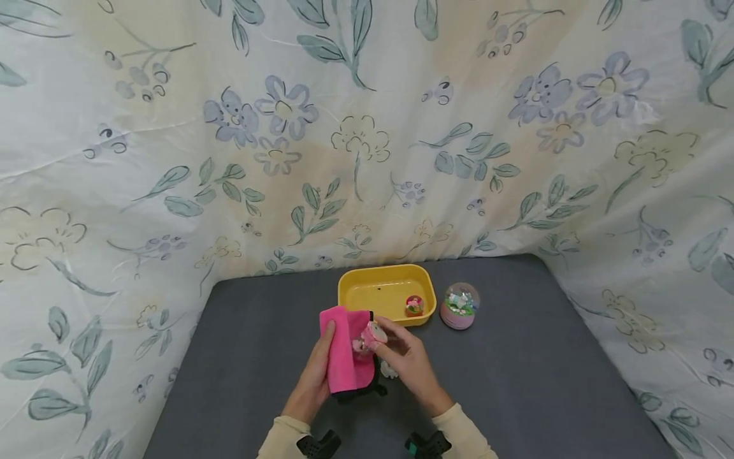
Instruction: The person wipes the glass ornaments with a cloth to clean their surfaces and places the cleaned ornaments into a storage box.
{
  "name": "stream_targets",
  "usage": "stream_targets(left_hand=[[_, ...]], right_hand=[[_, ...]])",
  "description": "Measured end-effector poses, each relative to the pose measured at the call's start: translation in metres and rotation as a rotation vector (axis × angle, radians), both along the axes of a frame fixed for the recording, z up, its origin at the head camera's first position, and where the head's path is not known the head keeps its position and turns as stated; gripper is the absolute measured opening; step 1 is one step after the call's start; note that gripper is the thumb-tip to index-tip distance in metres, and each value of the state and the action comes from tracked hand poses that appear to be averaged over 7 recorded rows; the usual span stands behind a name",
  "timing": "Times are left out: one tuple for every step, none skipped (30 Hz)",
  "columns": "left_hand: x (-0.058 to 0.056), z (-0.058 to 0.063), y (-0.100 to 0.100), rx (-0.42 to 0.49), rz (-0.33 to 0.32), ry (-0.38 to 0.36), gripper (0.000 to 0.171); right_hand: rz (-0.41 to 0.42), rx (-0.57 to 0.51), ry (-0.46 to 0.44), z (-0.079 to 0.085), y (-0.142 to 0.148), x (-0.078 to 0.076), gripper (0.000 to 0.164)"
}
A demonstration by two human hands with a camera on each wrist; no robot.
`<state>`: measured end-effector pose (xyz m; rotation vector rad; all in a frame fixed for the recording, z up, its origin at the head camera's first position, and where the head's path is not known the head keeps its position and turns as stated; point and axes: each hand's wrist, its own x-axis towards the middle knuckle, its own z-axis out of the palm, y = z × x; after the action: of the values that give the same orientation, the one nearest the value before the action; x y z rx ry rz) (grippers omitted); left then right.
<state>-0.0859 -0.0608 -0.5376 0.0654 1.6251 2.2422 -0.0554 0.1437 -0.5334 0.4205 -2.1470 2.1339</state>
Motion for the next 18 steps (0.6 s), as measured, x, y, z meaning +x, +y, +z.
stream_targets(left_hand=[[0.0, -0.001, -0.001, 0.002, 0.026, -0.021, 0.06], [0.0, -0.001, -0.003, 0.01, 0.051, -0.04, 0.061], [0.0, -0.001, -0.004, 0.019, 0.069, -0.054, 0.061], [0.0, -0.002, -0.005, 0.029, 0.089, -0.068, 0.061], [0.0, -0.001, -0.006, 0.036, 0.105, -0.074, 0.061], [0.0, -0.001, -0.007, 0.047, 0.119, -0.083, 0.061], [0.0, -0.001, -0.007, 0.052, 0.126, -0.088, 0.061], [0.0, -0.001, -0.007, 0.059, 0.131, -0.093, 0.061], [0.0, -0.001, -0.007, 0.059, 0.133, -0.091, 0.061], [0.0, -0.001, -0.007, 0.064, 0.135, -0.086, 0.06], [0.0, -0.001, -0.007, 0.065, 0.133, -0.081, 0.06], [0.0, -0.001, -0.006, 0.071, 0.128, -0.075, 0.059], [0.001, -0.001, -0.006, 0.075, 0.12, -0.068, 0.058], [0.001, -0.001, -0.005, 0.074, 0.109, -0.06, 0.058], [0.001, -0.001, -0.004, 0.073, 0.092, -0.049, 0.057], [0.002, -0.002, -0.004, 0.073, 0.078, -0.043, 0.057], [0.002, -0.002, -0.003, 0.07, 0.06, -0.038, 0.058], [0.003, -0.002, -0.002, 0.064, 0.044, -0.031, 0.058]], right_hand=[[0.019, -0.06, -0.043, 0.001, 0.002, 0.0, 0.05], [0.044, -0.125, -0.087, 0.002, 0.004, -0.001, 0.05], [0.069, -0.197, -0.133, 0.004, 0.006, -0.001, 0.049], [0.1, -0.272, -0.173, 0.005, 0.008, -0.002, 0.048], [0.127, -0.333, -0.206, 0.006, 0.01, -0.002, 0.046], [0.151, -0.383, -0.232, 0.007, 0.012, -0.003, 0.042], [0.175, -0.42, -0.243, 0.007, 0.013, -0.003, 0.039], [0.194, -0.435, -0.244, 0.008, 0.015, -0.003, 0.035], [0.199, -0.438, -0.249, 0.008, 0.015, -0.003, 0.031], [0.19, -0.416, -0.253, 0.008, 0.015, -0.003, 0.03], [0.173, -0.374, -0.252, 0.008, 0.015, -0.003, 0.029], [0.157, -0.33, -0.244, 0.009, 0.014, -0.004, 0.03], [0.143, -0.28, -0.232, 0.009, 0.013, -0.003, 0.032], [0.127, -0.224, -0.219, 0.009, 0.012, -0.003, 0.034], [0.113, -0.175, -0.212, 0.009, 0.01, -0.003, 0.037], [0.105, -0.128, -0.197, 0.009, 0.009, -0.003, 0.04], [0.105, -0.089, -0.18, 0.009, 0.008, -0.002, 0.041], [0.108, -0.055, -0.169, 0.009, 0.007, -0.001, 0.043]])
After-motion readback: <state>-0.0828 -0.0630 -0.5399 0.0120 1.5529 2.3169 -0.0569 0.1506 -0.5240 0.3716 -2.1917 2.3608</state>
